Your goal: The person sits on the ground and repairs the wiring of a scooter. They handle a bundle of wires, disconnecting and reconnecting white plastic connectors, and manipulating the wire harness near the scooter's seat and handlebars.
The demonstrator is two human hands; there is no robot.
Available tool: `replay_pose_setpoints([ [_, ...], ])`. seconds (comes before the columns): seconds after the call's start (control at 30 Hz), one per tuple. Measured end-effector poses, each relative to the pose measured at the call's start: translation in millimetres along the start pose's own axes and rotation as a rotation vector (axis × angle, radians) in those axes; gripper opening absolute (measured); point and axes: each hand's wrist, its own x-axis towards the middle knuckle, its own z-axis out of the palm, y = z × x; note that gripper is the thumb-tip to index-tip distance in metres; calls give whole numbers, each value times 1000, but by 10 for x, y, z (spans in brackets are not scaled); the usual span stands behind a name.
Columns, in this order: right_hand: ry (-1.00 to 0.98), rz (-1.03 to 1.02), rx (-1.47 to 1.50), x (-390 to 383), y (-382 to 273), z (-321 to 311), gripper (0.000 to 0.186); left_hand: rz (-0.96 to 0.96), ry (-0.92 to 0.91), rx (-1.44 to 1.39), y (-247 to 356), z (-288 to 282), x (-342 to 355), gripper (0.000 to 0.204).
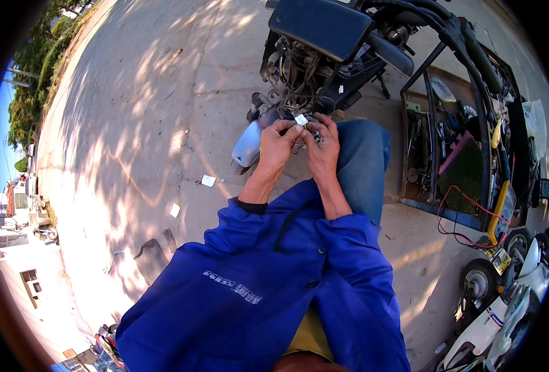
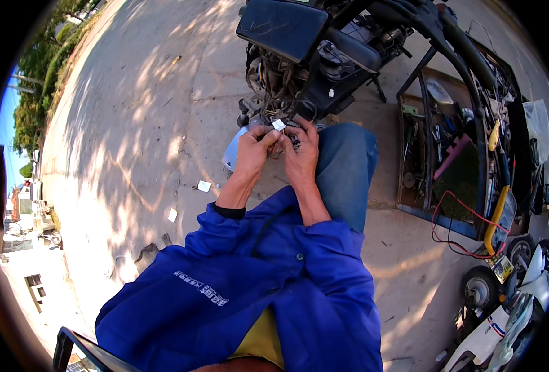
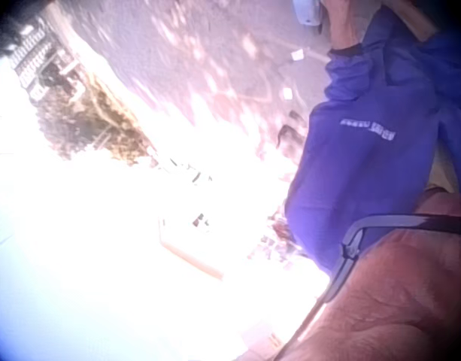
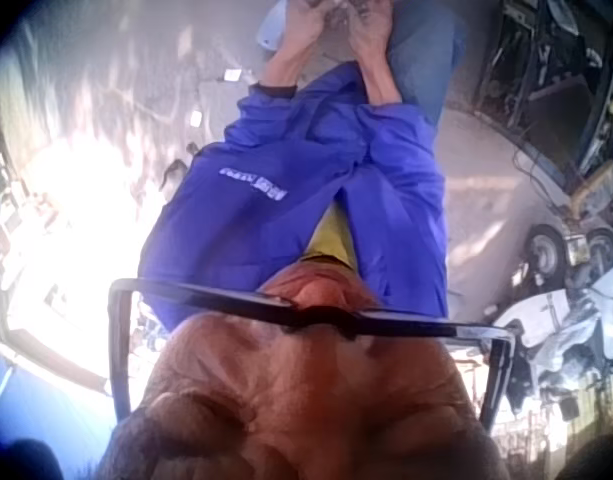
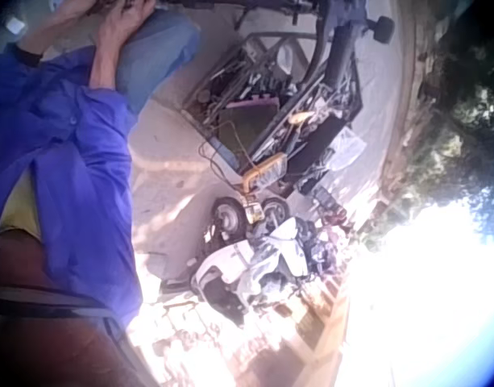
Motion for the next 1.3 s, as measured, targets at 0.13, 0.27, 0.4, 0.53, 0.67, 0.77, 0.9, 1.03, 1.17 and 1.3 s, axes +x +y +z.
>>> replay_pose_setpoints([
  [0.13,29,24,16,0,26,1,14,-2,-36,27,24,-19,-6,16],
  [0.27,45,20,13,-16,15,6,14,-32,-44,-141,44,-20,-20,21],
  [0.4,39,18,-7,-24,9,-5,15,-67,-36,-199,-11,-87,37,23],
  [0.53,11,18,-72,-31,-41,-16,15,-85,-12,-217,-62,-112,98,21],
  [0.67,-15,8,-135,-37,-8,-14,14,-145,11,-164,-19,-126,117,21],
  [0.77,-29,-1,-161,-50,-1,-19,14,-148,19,-146,-51,-138,130,22],
  [0.9,-32,-13,-142,-52,-6,-16,14,-119,30,-106,-78,-153,153,25],
  [1.03,-34,23,-73,-47,18,-7,14,-153,28,-131,-24,-138,133,27],
  [1.17,-39,6,-106,-54,-25,-17,15,-156,21,-129,-2,-137,106,27],
  [1.3,-37,-35,-148,-44,-15,-19,16,-107,-76,-47,71,-109,30,27],
])
